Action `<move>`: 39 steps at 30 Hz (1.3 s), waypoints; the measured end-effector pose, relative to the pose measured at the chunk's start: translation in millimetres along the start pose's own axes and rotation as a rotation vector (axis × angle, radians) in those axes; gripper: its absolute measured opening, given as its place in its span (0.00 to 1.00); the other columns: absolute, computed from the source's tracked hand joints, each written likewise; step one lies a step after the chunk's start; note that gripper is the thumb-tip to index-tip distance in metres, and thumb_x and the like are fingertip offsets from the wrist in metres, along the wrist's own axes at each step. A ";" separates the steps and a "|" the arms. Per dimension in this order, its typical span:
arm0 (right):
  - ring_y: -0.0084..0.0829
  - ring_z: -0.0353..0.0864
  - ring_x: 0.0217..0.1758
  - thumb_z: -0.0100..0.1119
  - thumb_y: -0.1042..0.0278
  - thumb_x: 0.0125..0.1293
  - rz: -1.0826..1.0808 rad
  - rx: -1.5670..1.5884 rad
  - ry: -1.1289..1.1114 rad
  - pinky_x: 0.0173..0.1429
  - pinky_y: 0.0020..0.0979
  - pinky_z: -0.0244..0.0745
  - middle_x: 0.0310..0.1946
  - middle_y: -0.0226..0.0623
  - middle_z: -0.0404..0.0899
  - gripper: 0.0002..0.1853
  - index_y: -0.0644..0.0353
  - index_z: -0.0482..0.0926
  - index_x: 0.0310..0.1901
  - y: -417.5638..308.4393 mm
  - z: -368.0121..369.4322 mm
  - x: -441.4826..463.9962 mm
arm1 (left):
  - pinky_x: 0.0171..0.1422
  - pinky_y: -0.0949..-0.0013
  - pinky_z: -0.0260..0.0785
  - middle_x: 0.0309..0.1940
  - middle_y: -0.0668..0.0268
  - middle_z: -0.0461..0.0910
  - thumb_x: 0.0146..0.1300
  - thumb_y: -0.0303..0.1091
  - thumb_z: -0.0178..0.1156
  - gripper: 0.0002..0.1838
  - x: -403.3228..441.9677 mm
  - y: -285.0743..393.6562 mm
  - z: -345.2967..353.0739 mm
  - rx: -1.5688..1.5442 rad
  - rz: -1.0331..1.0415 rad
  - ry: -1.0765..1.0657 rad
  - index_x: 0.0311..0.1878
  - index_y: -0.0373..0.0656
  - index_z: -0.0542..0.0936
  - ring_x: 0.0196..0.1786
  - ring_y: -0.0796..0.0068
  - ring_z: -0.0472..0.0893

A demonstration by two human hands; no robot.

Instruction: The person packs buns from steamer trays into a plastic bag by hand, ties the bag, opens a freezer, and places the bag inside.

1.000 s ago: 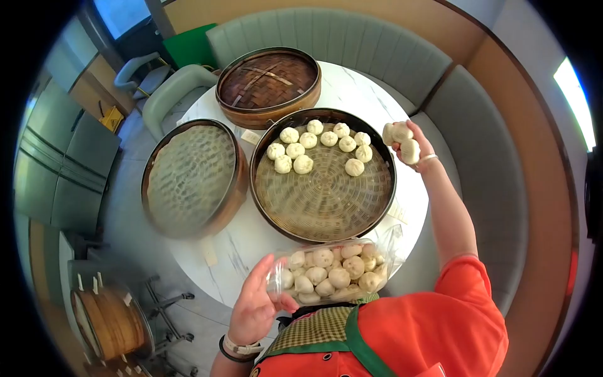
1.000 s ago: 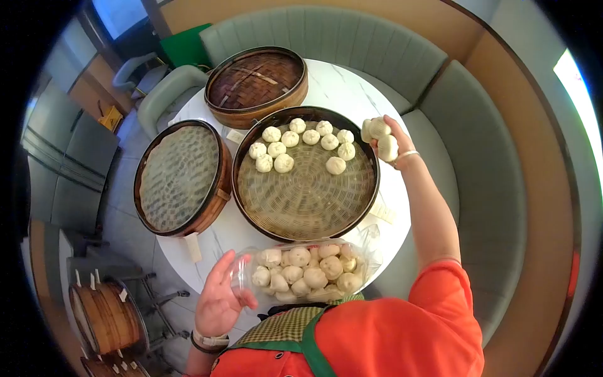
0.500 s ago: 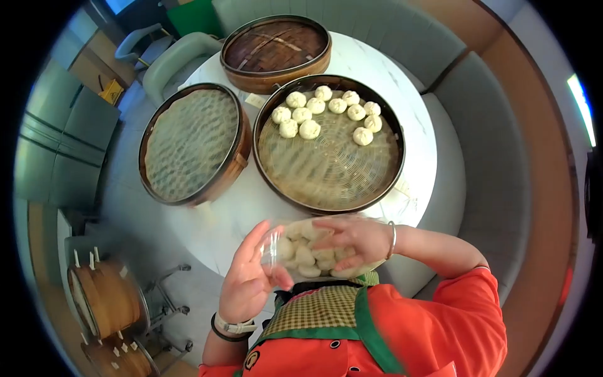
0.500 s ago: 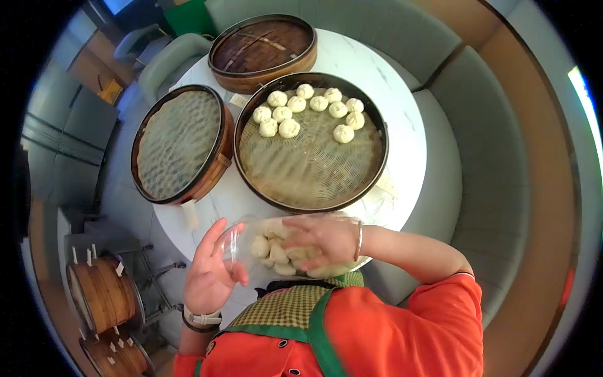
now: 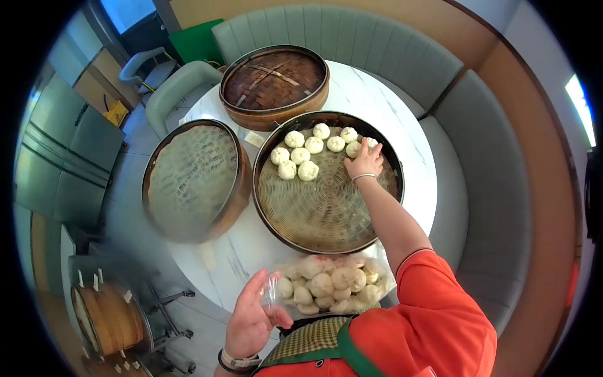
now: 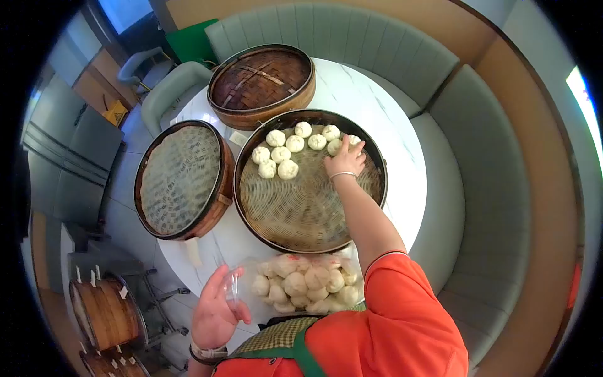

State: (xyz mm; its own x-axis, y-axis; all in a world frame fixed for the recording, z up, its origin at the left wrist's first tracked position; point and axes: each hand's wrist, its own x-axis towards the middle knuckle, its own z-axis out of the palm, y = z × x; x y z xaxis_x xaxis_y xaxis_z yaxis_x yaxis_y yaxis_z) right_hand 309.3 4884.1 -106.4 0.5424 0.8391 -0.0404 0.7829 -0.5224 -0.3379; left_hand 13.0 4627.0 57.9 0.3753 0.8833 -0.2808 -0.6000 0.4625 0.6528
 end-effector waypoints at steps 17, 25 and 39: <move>0.40 0.69 0.55 0.61 0.47 0.51 -0.122 0.259 -0.072 0.56 0.38 0.69 0.57 0.41 0.60 0.26 0.45 0.73 0.52 34.5 -11.2 38.5 | 0.42 0.62 0.70 0.67 0.48 0.47 0.51 0.34 0.59 0.46 5.4 4.2 -3.8 -0.001 0.037 -0.040 0.68 0.37 0.43 0.40 0.54 0.77; 0.42 0.71 0.50 0.65 0.50 0.48 -0.247 -0.107 0.044 0.56 0.34 0.68 0.55 0.43 0.62 0.28 0.47 0.73 0.52 20.4 -19.8 25.5 | 0.44 0.59 0.71 0.67 0.49 0.47 0.51 0.33 0.59 0.45 10.0 4.5 -2.2 0.009 0.004 -0.032 0.68 0.38 0.44 0.41 0.54 0.77; 0.31 0.76 0.41 0.58 0.41 0.54 0.038 0.956 -0.480 0.45 0.30 0.72 0.44 0.38 0.76 0.32 0.56 0.72 0.54 28.5 -99.2 90.4 | 0.43 0.60 0.71 0.67 0.49 0.48 0.51 0.33 0.59 0.45 12.8 6.2 -4.4 -0.012 0.023 -0.039 0.68 0.37 0.44 0.40 0.55 0.77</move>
State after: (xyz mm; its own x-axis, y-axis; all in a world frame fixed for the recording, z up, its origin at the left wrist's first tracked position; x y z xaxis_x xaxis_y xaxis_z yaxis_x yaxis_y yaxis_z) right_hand 410.9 4930.0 -26.4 0.2216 0.9054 -0.3621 0.0909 -0.3889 -0.9168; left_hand 11.0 4641.5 55.2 0.3887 0.8900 -0.2381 -0.6171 0.4434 0.6500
